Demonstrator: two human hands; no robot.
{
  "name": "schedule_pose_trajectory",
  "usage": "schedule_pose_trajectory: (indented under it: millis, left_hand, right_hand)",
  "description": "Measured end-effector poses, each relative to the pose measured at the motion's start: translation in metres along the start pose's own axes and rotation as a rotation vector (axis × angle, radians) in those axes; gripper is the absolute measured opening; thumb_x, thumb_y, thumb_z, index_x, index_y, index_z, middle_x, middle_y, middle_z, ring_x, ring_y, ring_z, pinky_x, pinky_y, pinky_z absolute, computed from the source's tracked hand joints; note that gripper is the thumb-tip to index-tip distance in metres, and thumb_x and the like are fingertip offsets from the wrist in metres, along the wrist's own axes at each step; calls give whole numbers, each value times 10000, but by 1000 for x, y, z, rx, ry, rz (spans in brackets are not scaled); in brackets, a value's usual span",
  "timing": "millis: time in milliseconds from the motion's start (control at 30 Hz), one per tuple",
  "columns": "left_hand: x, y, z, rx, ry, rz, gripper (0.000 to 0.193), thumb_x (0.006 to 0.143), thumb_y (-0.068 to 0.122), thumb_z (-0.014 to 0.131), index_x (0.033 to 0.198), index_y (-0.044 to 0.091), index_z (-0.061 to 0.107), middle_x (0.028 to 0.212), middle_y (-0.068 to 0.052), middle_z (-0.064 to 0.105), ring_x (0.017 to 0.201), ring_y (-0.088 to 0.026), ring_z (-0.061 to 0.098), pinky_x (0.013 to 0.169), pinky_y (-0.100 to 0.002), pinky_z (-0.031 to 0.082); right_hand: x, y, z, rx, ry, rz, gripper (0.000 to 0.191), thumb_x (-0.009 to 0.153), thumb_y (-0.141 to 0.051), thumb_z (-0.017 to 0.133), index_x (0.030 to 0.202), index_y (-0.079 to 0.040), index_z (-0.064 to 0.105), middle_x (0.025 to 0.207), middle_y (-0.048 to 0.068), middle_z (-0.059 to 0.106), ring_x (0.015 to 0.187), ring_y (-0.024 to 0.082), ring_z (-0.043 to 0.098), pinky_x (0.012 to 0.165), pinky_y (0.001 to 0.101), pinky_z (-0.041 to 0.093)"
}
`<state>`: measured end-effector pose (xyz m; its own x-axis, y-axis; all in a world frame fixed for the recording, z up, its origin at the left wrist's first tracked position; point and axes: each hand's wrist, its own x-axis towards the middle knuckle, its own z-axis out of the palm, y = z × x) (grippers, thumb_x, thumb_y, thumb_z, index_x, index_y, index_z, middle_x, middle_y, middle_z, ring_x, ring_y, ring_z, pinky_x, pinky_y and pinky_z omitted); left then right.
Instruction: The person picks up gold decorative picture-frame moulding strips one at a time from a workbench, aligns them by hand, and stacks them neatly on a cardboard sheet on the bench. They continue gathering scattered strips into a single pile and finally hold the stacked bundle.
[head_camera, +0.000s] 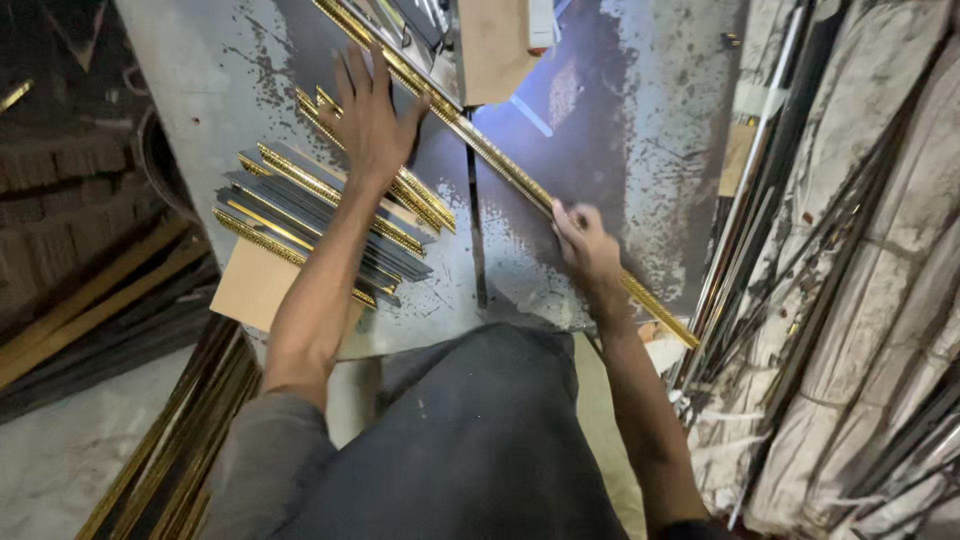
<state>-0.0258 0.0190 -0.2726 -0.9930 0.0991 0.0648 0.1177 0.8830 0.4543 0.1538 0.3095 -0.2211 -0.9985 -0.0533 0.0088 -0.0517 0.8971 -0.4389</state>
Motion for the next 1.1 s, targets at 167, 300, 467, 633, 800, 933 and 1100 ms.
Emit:
schedule_pose_trajectory:
  millis: [167,300,467,633,800,933,1100]
  left_hand:
    - [22,-3,12,34,30,-175,797,859,605,877,1439,126,613,1579,-236,402,1488,-389,298,1000,-626,269]
    - [55,13,-26,-58,-56,-274,758,746,637,871,1336,197,688,1509,-144,494,1477,-382,318,1002,-636,300]
    - [15,16,-50,372,-205,92,596,667,497,891,1141,154,778,1607,-194,402,1463,-469,240,937,-685,256]
    - [-31,-6,-39,-58,-21,7,691,981,578,739,1481,116,620,1645,-160,415,1532,-393,256,1044,-612,242]
    - [-8,-3,-28,-31,-37,-53,746,1004,480,690,1596,75,489,1655,-132,437,1582,-355,261,1160,-590,204]
    - [7,2,-6,-94,-13,-65,901,951,532,826,1561,-2,433,1598,-306,356,1496,-478,217,1019,-615,200]
    - [25,1,21,-1,157,-122,858,865,506,907,1512,97,520,1582,-279,394,1504,-456,226,987,-574,276]
  right_hand:
    - [-25,53,-18,32,-207,74,550,932,-257,778,1455,-304,614,1037,83,645,836,333,686,699,436,551]
    - [-105,98,-67,7,-154,267,531,954,-209,783,1467,-193,644,916,112,658,772,303,660,700,407,549]
    - [-153,98,-76,-59,124,143,460,868,-121,837,1316,-117,732,939,108,744,668,246,684,603,355,551]
    - [-137,61,-58,24,235,-24,373,930,-143,799,1293,-150,715,1073,106,725,885,252,732,767,341,594]
    - [-35,-3,-23,110,131,53,331,958,-150,758,1287,-121,741,1084,110,645,860,250,684,746,360,581]
    - [33,-30,9,82,122,-14,348,941,-165,776,1283,-110,739,1072,107,624,957,311,625,798,427,531]
    - [13,-1,-8,-45,186,71,402,765,-203,839,1155,-122,792,867,84,621,824,302,595,742,456,482]
